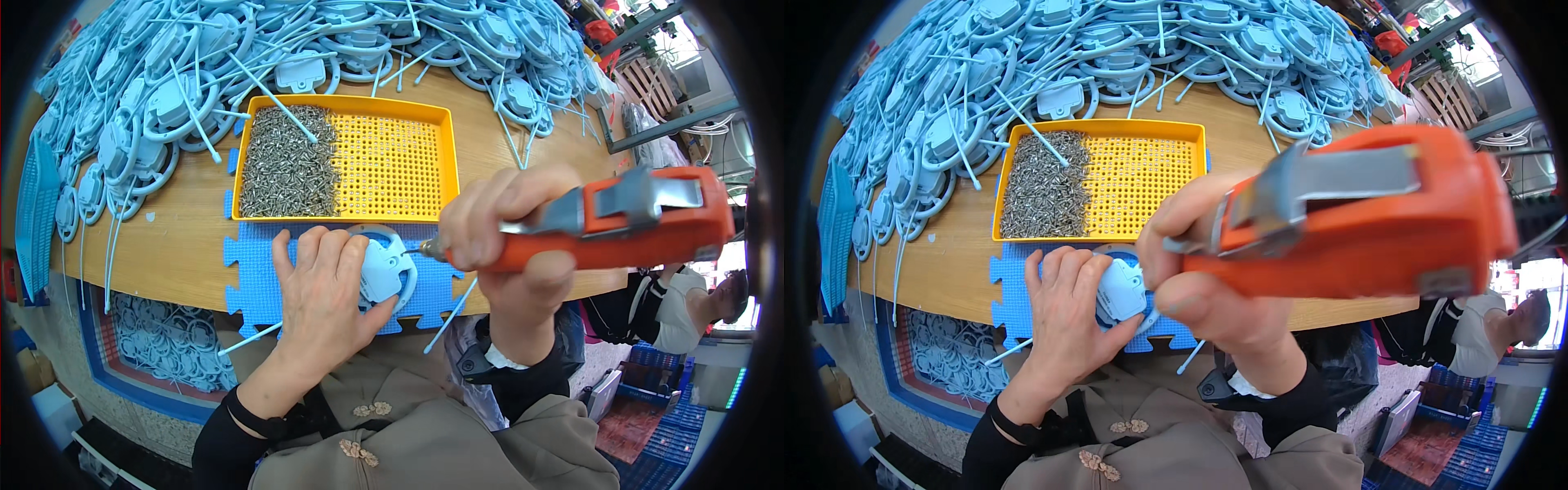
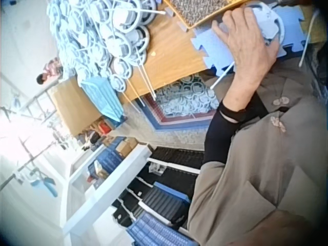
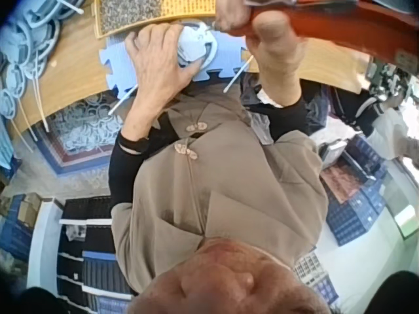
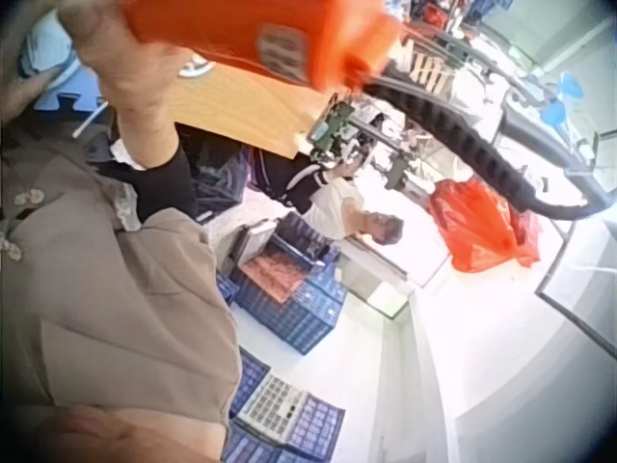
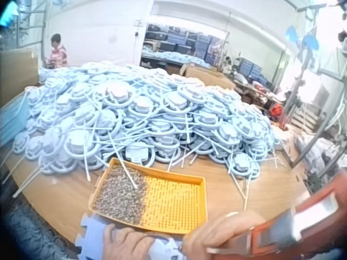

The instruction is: Assembling blue plastic components using an electric screwdriver and screws in a factory setting.

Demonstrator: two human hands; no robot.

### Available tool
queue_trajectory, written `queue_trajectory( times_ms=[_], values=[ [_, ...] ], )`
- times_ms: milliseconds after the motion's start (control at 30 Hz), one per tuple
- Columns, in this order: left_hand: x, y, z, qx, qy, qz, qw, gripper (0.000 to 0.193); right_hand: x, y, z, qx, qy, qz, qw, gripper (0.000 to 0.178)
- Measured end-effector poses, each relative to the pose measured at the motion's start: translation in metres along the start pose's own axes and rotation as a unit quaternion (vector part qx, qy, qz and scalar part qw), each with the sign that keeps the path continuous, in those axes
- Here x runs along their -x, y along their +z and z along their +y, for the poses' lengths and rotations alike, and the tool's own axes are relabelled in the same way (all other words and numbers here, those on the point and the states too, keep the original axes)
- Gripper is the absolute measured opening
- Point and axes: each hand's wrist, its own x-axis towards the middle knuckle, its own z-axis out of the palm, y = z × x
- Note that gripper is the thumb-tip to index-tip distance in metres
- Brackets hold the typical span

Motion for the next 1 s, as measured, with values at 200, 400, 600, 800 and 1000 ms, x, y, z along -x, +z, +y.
queue_trajectory(
  times_ms=[200,400,600,800,1000],
  values=[
    [0.000,-0.002,0.001,0.002,0.001,0.008,1.000,0.061,0.011,0.000,0.009,0.024,0.011,-0.037,0.999,0.050],
    [0.000,-0.003,0.003,0.010,-0.007,-0.013,1.000,0.060,0.013,-0.002,0.016,0.046,-0.008,-0.047,0.998,0.047],
    [-0.001,-0.002,0.002,0.012,-0.009,-0.016,1.000,0.061,0.013,-0.004,0.019,0.079,-0.012,-0.047,0.996,0.045],
    [0.001,-0.001,0.002,0.012,0.004,0.003,1.000,0.062,0.016,0.005,0.022,-0.014,0.024,-0.007,1.000,0.040],
    [0.005,-0.003,0.004,0.003,0.015,0.022,1.000,0.062,0.018,0.009,0.027,-0.016,0.037,0.016,0.999,0.025]
  ],
)
